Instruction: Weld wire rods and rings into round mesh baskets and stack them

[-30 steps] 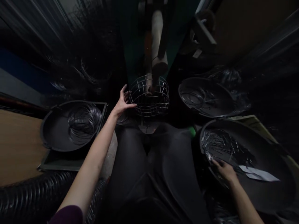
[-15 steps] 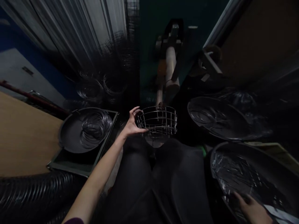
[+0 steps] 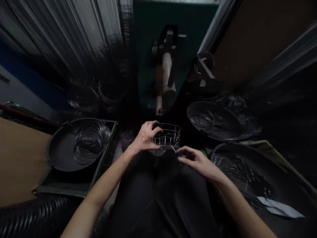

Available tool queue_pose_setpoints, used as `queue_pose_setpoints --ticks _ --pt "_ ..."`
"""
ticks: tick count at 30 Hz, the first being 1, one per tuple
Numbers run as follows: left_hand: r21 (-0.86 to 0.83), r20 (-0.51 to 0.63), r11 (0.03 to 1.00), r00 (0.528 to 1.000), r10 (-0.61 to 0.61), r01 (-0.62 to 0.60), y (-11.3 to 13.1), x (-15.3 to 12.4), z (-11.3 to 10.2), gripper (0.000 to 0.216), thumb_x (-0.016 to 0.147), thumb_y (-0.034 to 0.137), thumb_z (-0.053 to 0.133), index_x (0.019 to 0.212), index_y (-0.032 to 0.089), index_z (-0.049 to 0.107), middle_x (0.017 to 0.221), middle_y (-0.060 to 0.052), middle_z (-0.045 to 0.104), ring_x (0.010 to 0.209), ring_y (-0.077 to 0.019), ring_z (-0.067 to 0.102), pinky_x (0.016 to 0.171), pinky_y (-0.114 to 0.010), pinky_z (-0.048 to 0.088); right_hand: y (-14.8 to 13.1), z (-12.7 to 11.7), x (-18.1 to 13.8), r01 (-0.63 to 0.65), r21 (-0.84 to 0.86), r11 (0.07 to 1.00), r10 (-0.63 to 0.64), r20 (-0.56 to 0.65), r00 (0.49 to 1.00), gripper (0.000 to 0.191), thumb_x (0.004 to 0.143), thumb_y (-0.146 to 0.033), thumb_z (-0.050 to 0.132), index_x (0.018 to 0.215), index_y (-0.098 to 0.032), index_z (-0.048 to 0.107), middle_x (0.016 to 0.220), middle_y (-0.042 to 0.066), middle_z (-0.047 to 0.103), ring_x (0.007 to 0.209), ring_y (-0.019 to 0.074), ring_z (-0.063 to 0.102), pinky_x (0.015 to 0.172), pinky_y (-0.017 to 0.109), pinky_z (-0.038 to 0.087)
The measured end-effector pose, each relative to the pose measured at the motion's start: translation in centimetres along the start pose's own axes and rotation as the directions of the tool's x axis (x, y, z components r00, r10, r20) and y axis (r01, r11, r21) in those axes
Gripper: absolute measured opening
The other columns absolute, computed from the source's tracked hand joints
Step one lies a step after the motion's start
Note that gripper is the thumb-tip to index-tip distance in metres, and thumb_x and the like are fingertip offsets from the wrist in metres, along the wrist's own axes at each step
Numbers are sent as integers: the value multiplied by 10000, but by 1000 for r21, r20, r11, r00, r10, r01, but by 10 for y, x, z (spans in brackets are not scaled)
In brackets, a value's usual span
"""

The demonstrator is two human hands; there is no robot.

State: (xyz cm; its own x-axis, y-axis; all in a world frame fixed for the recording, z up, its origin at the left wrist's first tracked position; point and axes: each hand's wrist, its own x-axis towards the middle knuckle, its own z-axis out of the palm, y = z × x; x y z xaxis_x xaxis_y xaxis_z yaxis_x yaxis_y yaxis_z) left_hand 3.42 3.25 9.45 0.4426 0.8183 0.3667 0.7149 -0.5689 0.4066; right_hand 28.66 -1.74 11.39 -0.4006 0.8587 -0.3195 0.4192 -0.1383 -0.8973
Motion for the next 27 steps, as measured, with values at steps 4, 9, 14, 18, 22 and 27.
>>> queue_pose_setpoints --ticks 4,9,14,18,22,27 --pt "41 32 997 997 65 -66 6 0 -3 544 608 392 766 1081 193 585 1285 -160 428 1166 -336 422 1011 -524 365 -25 0 39 136 -251 958 -147 -25 989 228 787 -356 601 882 -173 700 805 30 706 758 166 650 710 268 489" --pt "-125 20 987 995 -95 97 -3 -10 -8 625 566 393 804 1121 223 571 1296 -130 428 1199 -323 414 1004 -495 409 -17 18 54 395 -743 540 -550 44 834 290 880 -331 525 1106 -232 677 1042 44 713 786 179 690 653 261 502" --pt "-209 -11 967 989 -148 142 -16 -6 -10 654 535 323 827 1130 234 569 1303 -114 422 1226 -317 402 1030 -493 405 -22 15 64 444 -847 291 -623 185 760 280 913 -297 481 1107 -267 681 1035 17 713 690 152 687 575 238 477" --pt "-222 -40 967 990 -139 127 -23 6 -9 651 542 335 825 1130 230 566 1296 -117 419 1215 -318 407 1023 -502 410 -27 4 76 412 -892 184 -645 207 736 290 926 -298 466 1132 -257 666 1053 10 707 688 142 685 576 227 463" --pt "-219 -40 967 989 -146 133 -25 11 -5 655 533 308 824 1129 225 564 1296 -122 410 1217 -327 399 1023 -515 404 -24 -1 81 417 -894 164 -654 218 724 283 910 -272 486 1128 -252 666 1033 17 714 650 133 673 562 224 453" --pt "-228 -42 960 983 -177 163 -18 6 -8 652 544 320 820 1137 229 567 1304 -122 407 1226 -331 396 1028 -510 403 -26 1 75 459 -861 218 -673 208 710 291 894 -228 491 1123 -271 666 1031 8 715 642 125 668 573 224 462"
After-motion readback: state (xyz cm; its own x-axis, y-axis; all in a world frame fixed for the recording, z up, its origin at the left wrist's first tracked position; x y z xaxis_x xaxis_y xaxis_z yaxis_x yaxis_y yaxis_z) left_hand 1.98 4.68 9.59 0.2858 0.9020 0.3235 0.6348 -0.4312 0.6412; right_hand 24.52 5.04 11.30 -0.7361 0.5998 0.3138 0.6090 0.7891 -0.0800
